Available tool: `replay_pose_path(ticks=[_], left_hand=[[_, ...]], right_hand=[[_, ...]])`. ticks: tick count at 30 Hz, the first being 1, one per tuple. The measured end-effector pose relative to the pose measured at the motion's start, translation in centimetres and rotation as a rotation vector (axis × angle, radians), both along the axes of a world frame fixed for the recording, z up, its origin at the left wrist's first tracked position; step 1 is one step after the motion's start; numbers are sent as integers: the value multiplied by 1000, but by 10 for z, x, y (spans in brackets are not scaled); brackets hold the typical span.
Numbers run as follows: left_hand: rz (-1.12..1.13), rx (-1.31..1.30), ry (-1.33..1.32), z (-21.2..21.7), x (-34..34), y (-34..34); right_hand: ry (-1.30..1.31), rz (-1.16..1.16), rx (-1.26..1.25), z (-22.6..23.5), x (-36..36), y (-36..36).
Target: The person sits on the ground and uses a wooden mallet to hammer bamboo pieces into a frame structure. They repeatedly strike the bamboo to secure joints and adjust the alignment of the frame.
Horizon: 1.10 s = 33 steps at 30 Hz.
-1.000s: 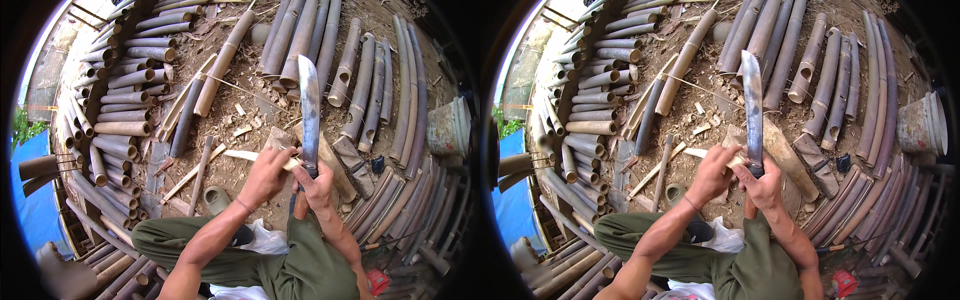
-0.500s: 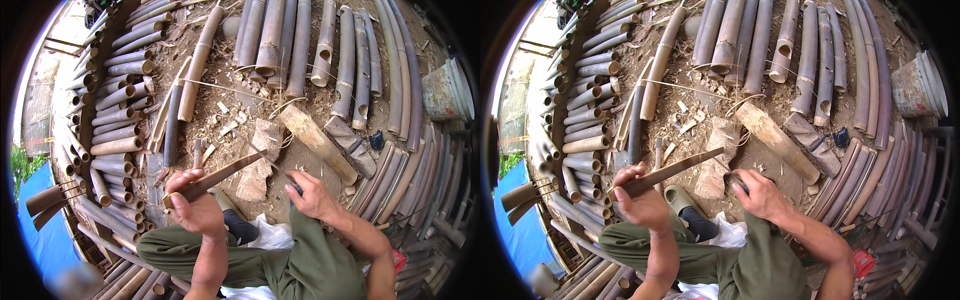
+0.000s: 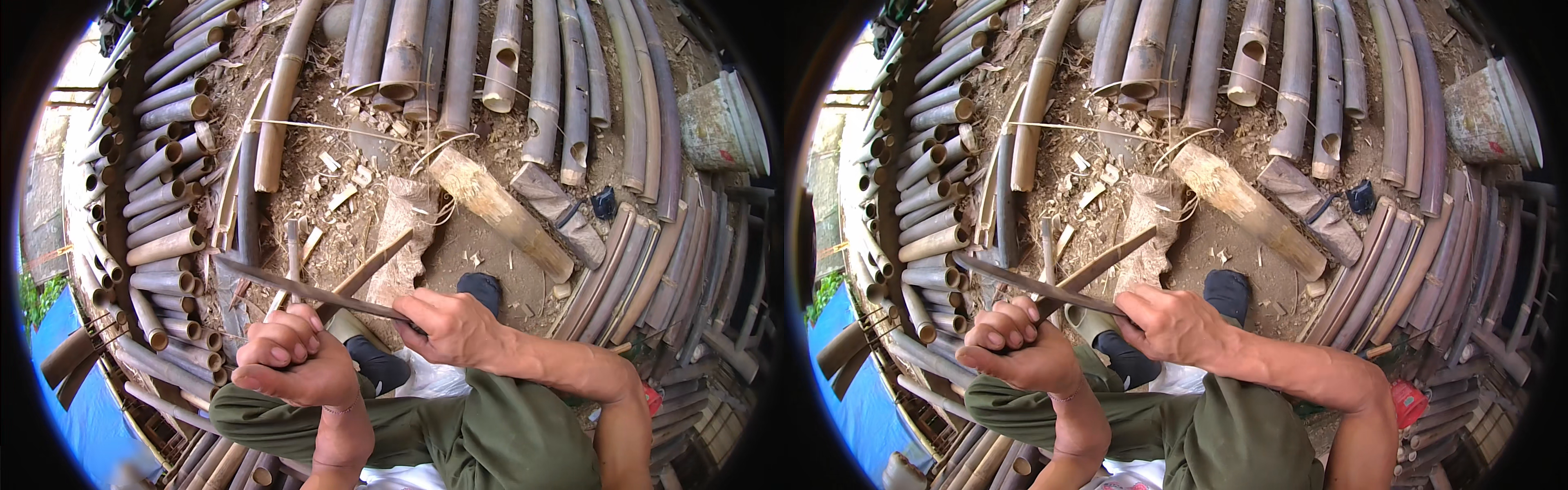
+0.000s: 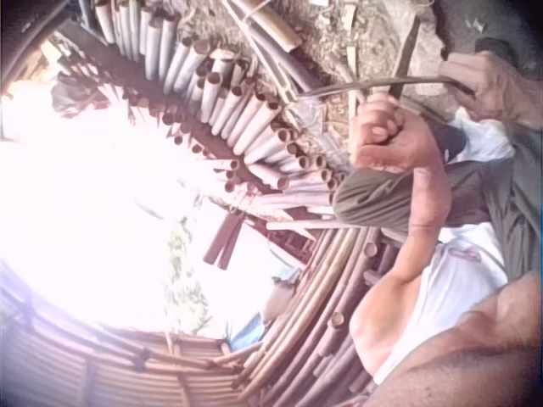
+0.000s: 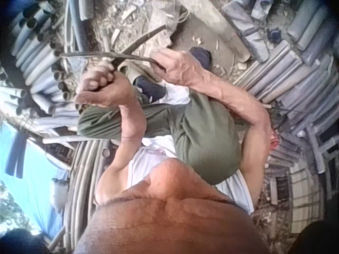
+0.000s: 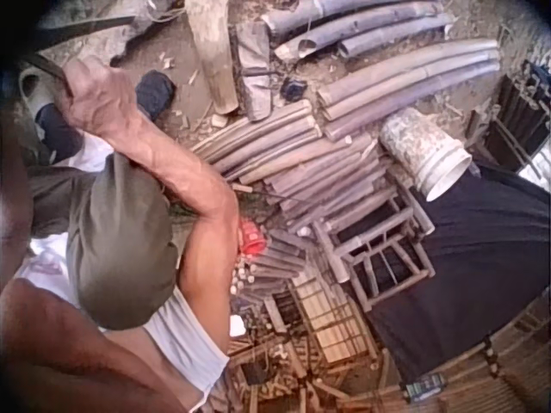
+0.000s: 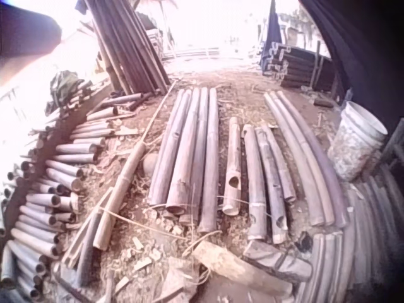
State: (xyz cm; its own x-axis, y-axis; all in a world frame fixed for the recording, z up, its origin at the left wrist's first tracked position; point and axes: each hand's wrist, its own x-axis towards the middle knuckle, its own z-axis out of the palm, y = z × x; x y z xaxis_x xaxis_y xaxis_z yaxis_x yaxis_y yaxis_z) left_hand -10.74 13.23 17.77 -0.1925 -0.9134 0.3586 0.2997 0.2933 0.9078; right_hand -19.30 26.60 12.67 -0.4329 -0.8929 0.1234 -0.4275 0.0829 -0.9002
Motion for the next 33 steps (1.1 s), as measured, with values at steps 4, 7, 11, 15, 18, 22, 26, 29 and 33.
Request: replay_pose_path(ticks=[4,7,11,15,18,22,26,29,33], left_hand=[[52,74,34,0,-1,-7],[25,28,21,-1,5,-7],[19,35,16,1,3,-6],[9,41,17,-2,10,-8],[53,47,-10,5,3,-6],[45,58,22,-1,7,-9],[47,71,23,2,4,-9],[-6,9,3,1,6,-8],[-12,48,63,-1,10,-11]], right_hand=[[120,-71,238,-58,-13,5],[47,-11,196,-40,-6,5],[163,-31,336,-85,-6,13],[81,-80,212,-74,-13,24],[47,-82,330,-96,-13,18],[41,-81,305,-97,-10,19],[68,-103,416,-127,-16,22],[79,-97,432,-135,-26,19],[94,-101,428,-142,-21,26]])
